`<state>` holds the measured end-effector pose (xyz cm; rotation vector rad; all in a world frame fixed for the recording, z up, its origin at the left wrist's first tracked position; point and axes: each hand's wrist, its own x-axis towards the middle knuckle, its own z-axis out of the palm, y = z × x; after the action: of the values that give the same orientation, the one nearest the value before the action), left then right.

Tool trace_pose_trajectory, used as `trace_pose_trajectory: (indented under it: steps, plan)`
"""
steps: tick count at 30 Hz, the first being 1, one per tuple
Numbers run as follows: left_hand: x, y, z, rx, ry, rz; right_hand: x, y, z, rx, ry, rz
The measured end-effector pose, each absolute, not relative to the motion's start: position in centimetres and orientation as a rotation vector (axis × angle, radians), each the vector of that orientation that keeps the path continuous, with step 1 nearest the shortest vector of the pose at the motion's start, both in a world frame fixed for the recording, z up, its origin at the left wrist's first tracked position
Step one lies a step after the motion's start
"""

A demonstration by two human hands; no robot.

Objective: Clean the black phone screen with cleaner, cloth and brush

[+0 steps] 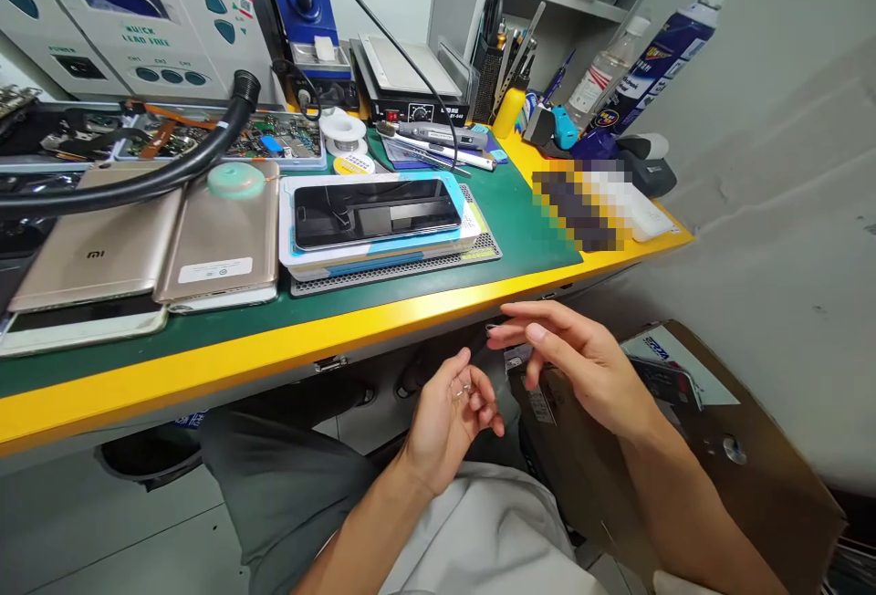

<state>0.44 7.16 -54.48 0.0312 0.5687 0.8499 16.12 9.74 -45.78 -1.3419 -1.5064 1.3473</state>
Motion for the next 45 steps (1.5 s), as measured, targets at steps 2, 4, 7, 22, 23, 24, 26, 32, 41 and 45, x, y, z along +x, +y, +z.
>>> trace_pose_trajectory:
  steps: [2,4,7,22,23,24,26,32,41,45]
  plan:
    - [0.4,7.2,-54.7,0.009,0.589,0.881,16.7,9.4,-45.2,-1.479,-1.554,1.159]
    - [0.2,7.3,-54.9,-0.023,0.596,0.904,17.2,8.9,-44.7,-1.559,-1.577,1.035]
    - [0.0,7.5,-54.9,-0.061,0.565,0.894,17.7,8.2,-44.2,-1.553,-1.606,1.046]
    - [0.7,6.9,-54.7,0.010,0.672,0.981,13.9,4.3,-48.3,-1.419,-2.549,0.882]
    - [0.8,6.8,-55.0,0.017,0.684,1.005,14.0,4.3,-48.0,-1.407,-2.500,0.927]
    - [0.8,6.7,-55.2,0.021,0.690,1.025,14.1,4.3,-47.8,-1.405,-2.431,0.978]
    - [0.6,6.8,-55.5,0.023,0.690,1.052,14.5,4.2,-47.4,-1.421,-2.266,1.057]
    - [-0.2,7.0,-55.1,-0.019,0.624,1.058,15.0,4.8,-48.5,-1.556,-1.914,0.797]
    - [-0.1,7.0,-55.1,-0.095,0.688,1.035,12.9,5.0,-50.6,-1.352,-1.913,0.880]
    - [-0.2,6.9,-55.6,-0.090,0.724,1.056,12.6,4.4,-51.4,-1.248,-1.987,0.701]
